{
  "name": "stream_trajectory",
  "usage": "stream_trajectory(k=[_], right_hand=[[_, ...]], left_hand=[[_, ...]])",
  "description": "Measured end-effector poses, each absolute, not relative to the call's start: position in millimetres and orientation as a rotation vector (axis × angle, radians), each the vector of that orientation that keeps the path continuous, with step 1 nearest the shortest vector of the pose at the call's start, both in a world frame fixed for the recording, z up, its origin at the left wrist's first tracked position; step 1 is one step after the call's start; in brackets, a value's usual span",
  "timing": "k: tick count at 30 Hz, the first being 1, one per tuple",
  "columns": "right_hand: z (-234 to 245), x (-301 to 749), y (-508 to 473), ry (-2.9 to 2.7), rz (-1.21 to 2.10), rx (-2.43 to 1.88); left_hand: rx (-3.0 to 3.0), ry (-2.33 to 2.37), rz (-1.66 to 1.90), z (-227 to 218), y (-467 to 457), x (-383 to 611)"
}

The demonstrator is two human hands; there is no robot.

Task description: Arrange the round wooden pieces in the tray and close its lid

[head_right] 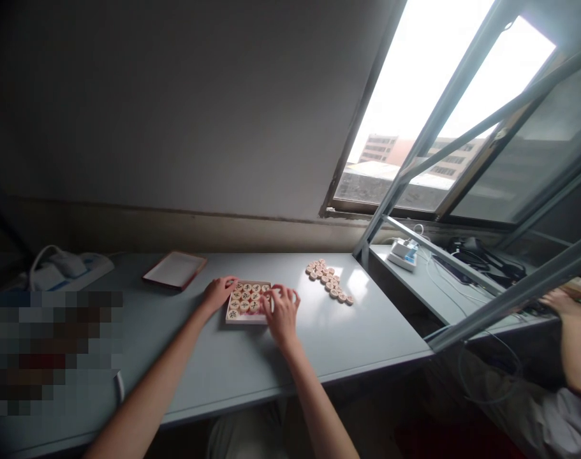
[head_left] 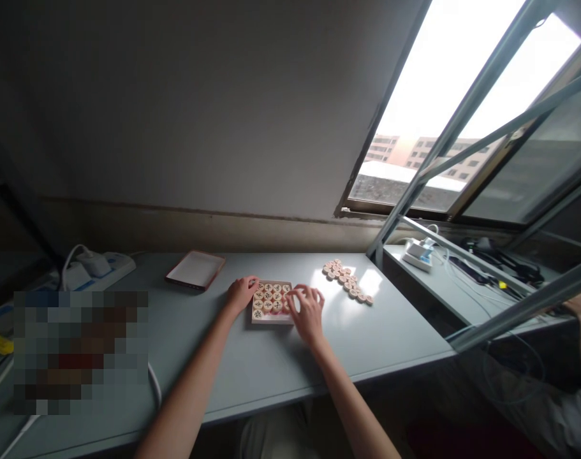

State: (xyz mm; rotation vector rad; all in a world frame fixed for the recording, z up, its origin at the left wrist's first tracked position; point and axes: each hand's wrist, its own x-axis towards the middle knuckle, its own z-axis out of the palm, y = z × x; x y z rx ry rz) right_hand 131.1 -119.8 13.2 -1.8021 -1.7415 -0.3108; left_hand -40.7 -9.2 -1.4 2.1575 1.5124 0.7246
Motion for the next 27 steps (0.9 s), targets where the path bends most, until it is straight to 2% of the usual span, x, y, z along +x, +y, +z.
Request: stream_trajectory(k=[5, 9, 15, 23, 27], right_hand=[[3.4, 229.5, -85.1, -1.321, -0.424, -2.221], [-7.1, 268.2, -78.6, -1.442, -0.386, -2.243], [-2.7, 244.1, -108.1, -1.641, -0.43, -2.024], [18.2, 203.6, -150.5, -1.929, -0.05, -1.807], [19.3, 191.5, -145.3, -1.898, -0.047, -1.839]], left_hand=[[2.17, 1.495, 0.711, 1.7, -9.2, -40.9], [2.139, 1.471, 0.69, 0.2, -6.0, -41.9], [2.178, 1.47, 0.692, -3.4, -3.4, -42.3], [2.169, 1.494, 0.702, -3.6, -6.7, -41.1], [2.196, 1.51, 0.701, -1.8, -9.8, -40.4]])
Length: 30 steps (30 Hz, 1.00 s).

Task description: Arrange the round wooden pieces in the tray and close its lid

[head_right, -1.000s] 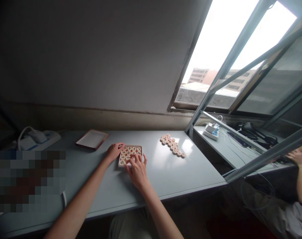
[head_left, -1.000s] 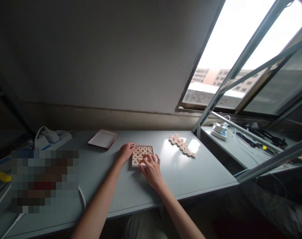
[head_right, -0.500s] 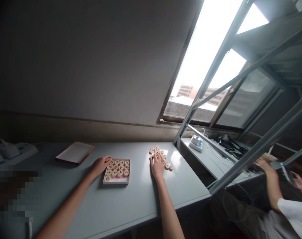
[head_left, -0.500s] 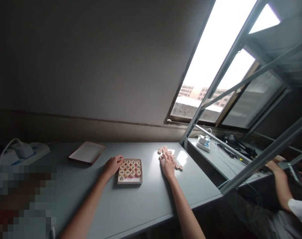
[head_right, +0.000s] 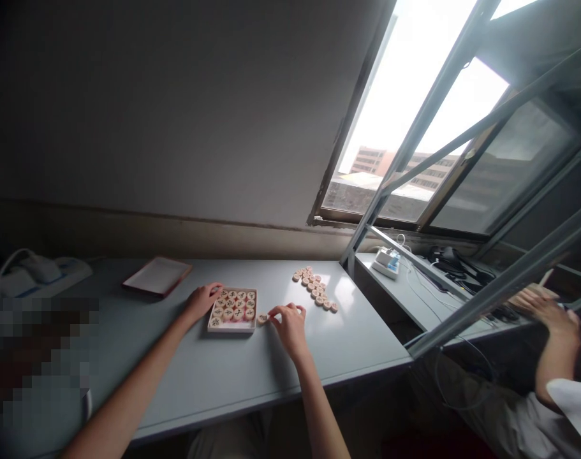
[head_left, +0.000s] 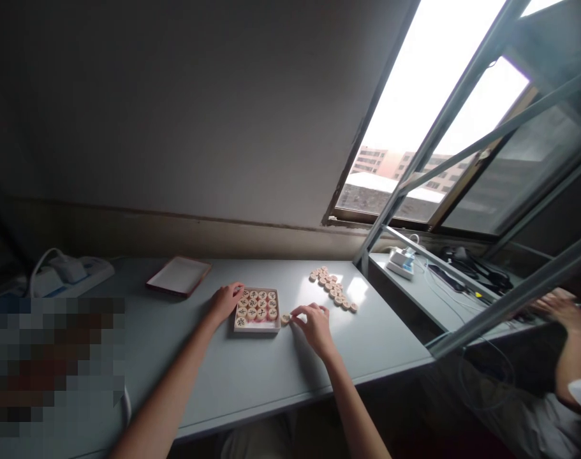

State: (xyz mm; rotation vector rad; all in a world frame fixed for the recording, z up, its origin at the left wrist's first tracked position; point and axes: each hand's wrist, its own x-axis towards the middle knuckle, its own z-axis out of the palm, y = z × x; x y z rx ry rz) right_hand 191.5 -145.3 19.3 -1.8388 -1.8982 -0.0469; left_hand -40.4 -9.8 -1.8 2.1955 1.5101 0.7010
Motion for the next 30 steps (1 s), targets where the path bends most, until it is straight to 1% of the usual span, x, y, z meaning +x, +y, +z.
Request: stream_trajectory(k=[3, 12, 23, 27, 30], right_hand=[[16.3, 186.3, -139.0, -1.873, -0.085, -1.858], [18.1, 188.4, -145.5, -2.091, 0.089, -1.726], [22.9, 187.2, -136.2, -2.026, -0.009, -1.716], [18.1, 182.4, -129.2, -2.086, 0.066, -1.699], [12.1, 188.2, -130.3, -1.999, 0.207, -1.642]], left_hand=[[2.192, 1.521, 0.695, 0.6, -11.9, -39.7], [2.137, 1.528, 0.701, 0.6, -12.1, -39.1], [2.125, 1.542, 0.712, 1.5, -14.4, -39.4], [2.137, 1.567, 0.701, 0.6, -14.0, -39.2], [2.159, 1.552, 0.709, -0.8, -12.5, -39.1]])
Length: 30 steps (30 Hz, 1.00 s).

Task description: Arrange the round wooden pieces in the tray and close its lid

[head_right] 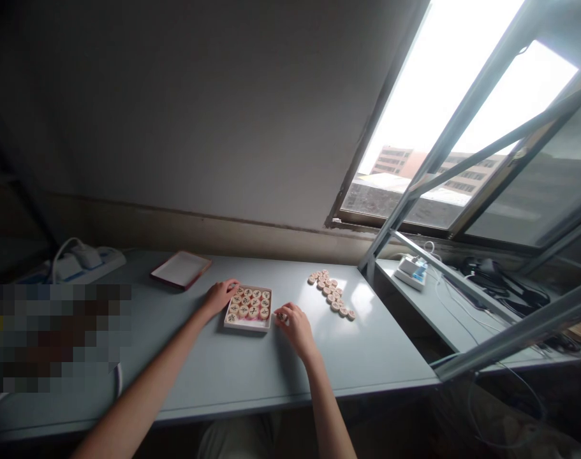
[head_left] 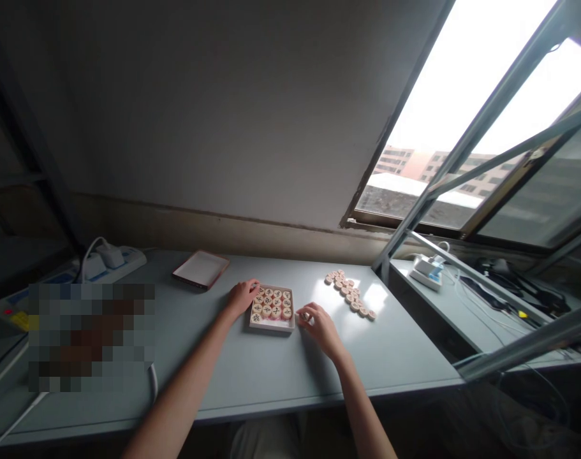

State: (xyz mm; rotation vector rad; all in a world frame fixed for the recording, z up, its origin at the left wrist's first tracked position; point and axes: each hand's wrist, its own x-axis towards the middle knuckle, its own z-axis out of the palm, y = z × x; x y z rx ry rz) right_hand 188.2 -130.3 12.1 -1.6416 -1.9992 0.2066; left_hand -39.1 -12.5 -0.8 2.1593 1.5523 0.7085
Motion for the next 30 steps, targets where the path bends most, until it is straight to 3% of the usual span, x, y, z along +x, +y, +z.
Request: stream_trajectory(k=[6, 13, 22, 30], right_hand=[[25.1, 190.3, -132.2, -1.769, 0.394, -1.483], [35.6, 134.2, -120.3, -1.995, 0.521, -1.275], [21.3, 128.6, -127.9, -2.155, 0.04, -1.52], [18.8, 120.4, -131.7, -2.213, -0.096, -1.495]], left_hand=[[2.162, 1.536, 0.719, -3.1, -10.1, -39.2], [2.158, 1.544, 0.708, 1.2, -14.6, -39.9], [2.165, 1.553, 0.689, 1.3, -13.1, -39.5], [2.175, 1.558, 0.678, 0.8, -11.6, -39.2]])
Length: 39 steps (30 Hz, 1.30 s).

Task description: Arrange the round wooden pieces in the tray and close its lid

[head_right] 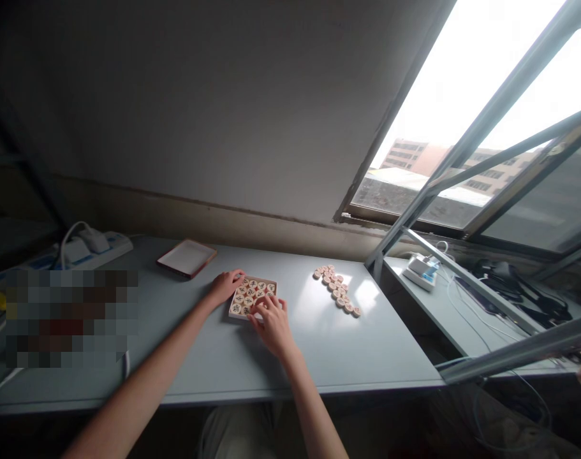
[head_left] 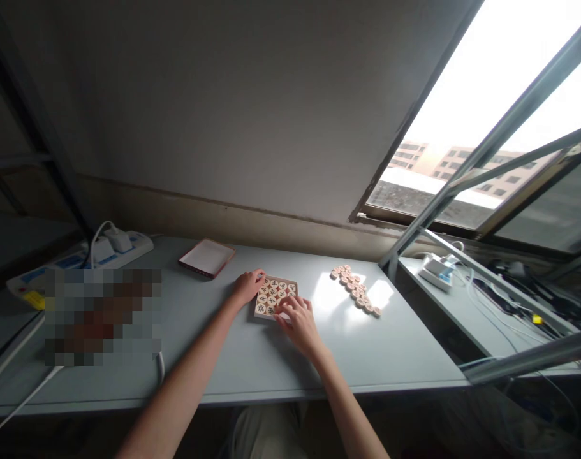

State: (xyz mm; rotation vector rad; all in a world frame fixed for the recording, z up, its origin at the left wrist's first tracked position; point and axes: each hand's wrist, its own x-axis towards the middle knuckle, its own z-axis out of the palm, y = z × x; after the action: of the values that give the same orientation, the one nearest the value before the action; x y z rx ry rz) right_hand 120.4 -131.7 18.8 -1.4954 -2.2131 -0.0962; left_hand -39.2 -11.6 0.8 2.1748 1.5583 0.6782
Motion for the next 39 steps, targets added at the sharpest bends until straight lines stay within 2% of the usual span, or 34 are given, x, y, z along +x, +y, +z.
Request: stream_trajectory(k=[3, 9, 13, 23, 30, 34, 39], right_hand=[[18.6, 136.7, -115.4, -2.11, -0.194, -1.551], [6.6, 217.5, -62.7, -1.658, -0.462, -2.059], [-2.8, 254.1, -48.9, -1.694, -0.402, -2.208], [9.5, 224.9, -110.6, -1.993, 0.001, -1.675], [32.3, 182.5, -127.5, -1.87, 0.265, -1.435], [28.1, 146.9, -131.1, -2.066, 0.211, -1.424], [19.1, 137.7, -140.7, -2.05, -0.054, -1.555]], left_hand=[[2.18, 1.545, 0.689, -0.2, -11.2, -39.5], [2.203, 1.534, 0.695, -3.7, -9.4, -39.6], [2.19, 1.501, 0.693, -4.8, -6.9, -40.0], [2.181, 1.536, 0.687, -5.8, -6.0, -39.4], [2.188, 1.536, 0.704, -6.5, -7.7, -39.2], [2.173, 1.543, 0.707, -5.4, -9.1, -39.0], [2.167, 1.532, 0.696, -4.2, -9.5, -39.2]])
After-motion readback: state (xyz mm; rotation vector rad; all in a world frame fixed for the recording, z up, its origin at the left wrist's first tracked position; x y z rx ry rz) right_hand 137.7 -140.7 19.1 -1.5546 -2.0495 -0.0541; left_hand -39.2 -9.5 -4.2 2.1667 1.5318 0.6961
